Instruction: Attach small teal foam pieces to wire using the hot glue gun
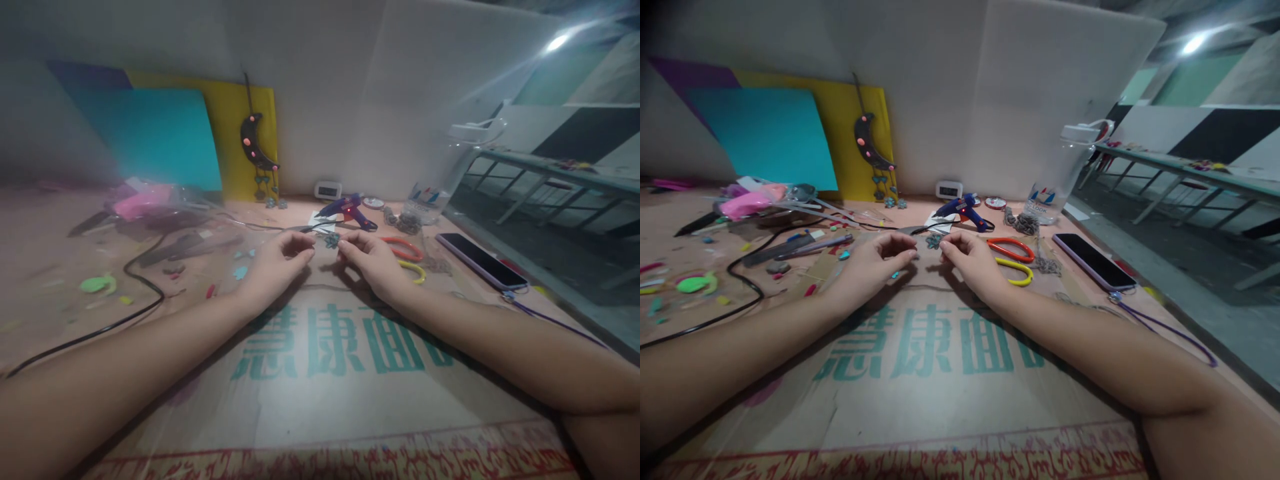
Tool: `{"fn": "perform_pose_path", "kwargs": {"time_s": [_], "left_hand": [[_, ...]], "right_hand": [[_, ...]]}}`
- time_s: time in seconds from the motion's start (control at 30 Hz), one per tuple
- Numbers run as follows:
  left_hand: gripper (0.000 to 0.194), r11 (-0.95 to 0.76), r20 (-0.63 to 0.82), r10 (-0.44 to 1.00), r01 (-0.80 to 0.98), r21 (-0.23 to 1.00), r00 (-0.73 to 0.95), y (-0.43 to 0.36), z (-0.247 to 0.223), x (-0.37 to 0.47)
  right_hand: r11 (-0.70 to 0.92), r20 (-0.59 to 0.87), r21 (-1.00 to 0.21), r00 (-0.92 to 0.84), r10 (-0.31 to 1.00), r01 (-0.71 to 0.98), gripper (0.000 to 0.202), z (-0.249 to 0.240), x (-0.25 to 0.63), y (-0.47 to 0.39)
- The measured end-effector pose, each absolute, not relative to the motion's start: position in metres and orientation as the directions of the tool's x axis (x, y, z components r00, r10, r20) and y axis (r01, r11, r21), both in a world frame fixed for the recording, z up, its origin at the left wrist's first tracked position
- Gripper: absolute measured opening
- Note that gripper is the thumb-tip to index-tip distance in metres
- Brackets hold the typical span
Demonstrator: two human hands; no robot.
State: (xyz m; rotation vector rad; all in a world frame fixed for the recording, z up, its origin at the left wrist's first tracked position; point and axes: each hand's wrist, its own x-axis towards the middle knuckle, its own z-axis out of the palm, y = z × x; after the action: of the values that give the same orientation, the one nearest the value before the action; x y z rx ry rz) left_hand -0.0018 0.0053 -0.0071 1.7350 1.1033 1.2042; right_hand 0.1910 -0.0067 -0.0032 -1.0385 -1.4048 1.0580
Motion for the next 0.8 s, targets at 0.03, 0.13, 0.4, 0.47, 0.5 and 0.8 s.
{"fn": "perform_pose_path", "kwargs": {"time_s": [0.03, 0.13, 0.4, 0.47, 0.5, 0.8], "left_hand": [[0.022, -0.353, 0.313, 0.93, 0.239, 0.905, 0.191, 0.0048, -0.0067, -0.0014], [0.019, -0.357, 0.312, 0.929, 0.264, 0.896, 0.198, 0.0034, -0.0051, 0.0002], [0.012, -0.386, 0.32, 0.913, 0.277, 0.88, 0.255, 0.0037, -0.0082, 0.0004], [0.011, -0.402, 0.336, 0.905, 0.264, 0.877, 0.262, 0.0042, -0.0093, 0.0], [0.01, -0.408, 0.344, 0.903, 0.263, 0.874, 0.256, 0.0042, -0.0094, 0.0], [0.012, -0.413, 0.364, 0.904, 0.24, 0.878, 0.226, 0.006, -0.0111, 0.0]], "right_hand": [[0.229, 0.225, -0.973, -0.077, 0.971, 0.041, 0.029, -0.0032, 0.191, -0.0065], [0.222, 0.217, -0.974, -0.086, 0.972, 0.046, 0.03, -0.003, 0.1906, -0.0073], [0.27, 0.258, -0.958, -0.12, 0.959, 0.093, 0.024, -0.0024, 0.1896, -0.0076], [0.271, 0.258, -0.957, -0.126, 0.958, 0.104, 0.024, -0.0023, 0.1897, -0.0075], [0.269, 0.255, -0.957, -0.127, 0.958, 0.106, 0.024, -0.0021, 0.1898, -0.0078], [0.268, 0.253, -0.956, -0.132, 0.959, 0.117, 0.029, -0.0008, 0.1896, -0.0095]]}}
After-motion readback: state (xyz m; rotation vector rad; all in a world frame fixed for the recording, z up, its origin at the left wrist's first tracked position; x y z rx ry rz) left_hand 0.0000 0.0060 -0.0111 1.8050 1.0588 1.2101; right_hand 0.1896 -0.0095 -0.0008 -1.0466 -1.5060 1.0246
